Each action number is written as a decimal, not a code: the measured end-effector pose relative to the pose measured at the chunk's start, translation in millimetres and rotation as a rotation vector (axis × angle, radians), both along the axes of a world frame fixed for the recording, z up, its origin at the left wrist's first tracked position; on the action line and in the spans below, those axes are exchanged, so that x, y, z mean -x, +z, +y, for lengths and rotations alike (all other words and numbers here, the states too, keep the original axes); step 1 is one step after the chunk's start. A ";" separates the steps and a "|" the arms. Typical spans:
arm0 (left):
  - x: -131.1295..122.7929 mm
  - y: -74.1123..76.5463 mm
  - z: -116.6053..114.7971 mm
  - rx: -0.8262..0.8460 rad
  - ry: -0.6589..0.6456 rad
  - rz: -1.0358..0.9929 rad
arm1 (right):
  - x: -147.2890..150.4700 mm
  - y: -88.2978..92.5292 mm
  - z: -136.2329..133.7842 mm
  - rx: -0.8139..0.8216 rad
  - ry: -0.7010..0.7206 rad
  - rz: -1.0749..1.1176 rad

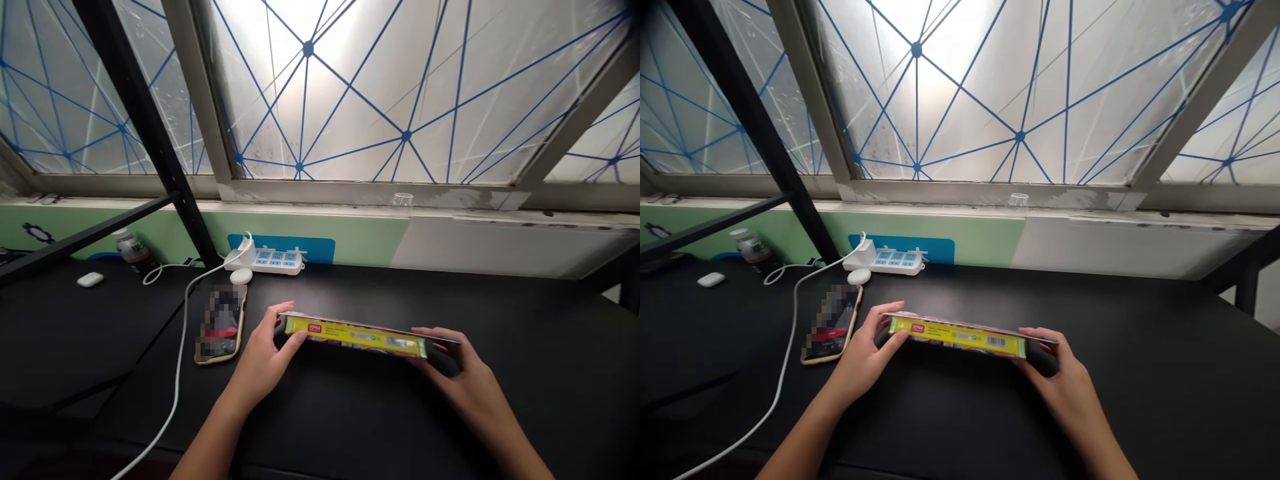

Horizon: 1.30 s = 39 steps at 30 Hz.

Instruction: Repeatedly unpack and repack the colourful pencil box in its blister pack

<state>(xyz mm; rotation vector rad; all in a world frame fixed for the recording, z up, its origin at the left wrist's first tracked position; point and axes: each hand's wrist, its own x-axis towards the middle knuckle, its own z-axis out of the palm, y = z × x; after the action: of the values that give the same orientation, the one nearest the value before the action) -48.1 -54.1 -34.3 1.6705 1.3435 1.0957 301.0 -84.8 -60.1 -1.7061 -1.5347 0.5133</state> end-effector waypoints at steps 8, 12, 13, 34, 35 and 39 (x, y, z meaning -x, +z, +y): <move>16.4 -21.5 -49.7 -0.034 -0.006 0.135 | 0.2 8.1 -25.5 0.009 0.268 -0.139; 18.0 -24.4 -60.3 -0.048 -0.025 0.194 | 16.3 -2.5 -31.5 -0.033 0.210 -0.369; 18.7 -23.1 -59.4 -0.022 -0.018 0.157 | 24.3 -5.0 -32.1 -0.063 0.167 -0.440; 18.8 -33.4 -39.5 0.096 0.188 -0.112 | 23.9 -6.7 -21.7 0.005 0.135 -0.625; 18.7 -34.0 -39.6 0.087 0.189 -0.065 | 13.2 -8.9 -24.1 0.000 0.086 -0.638; 5.1 -19.8 -45.6 -0.109 0.270 0.252 | 11.5 -8.6 -33.7 -0.143 -0.004 -0.686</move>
<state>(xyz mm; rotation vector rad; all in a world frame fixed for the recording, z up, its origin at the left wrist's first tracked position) -53.3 -99.7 -54.2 1.7893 1.7385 1.1556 289.5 -118.5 -68.7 -1.8695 -1.9722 -0.2196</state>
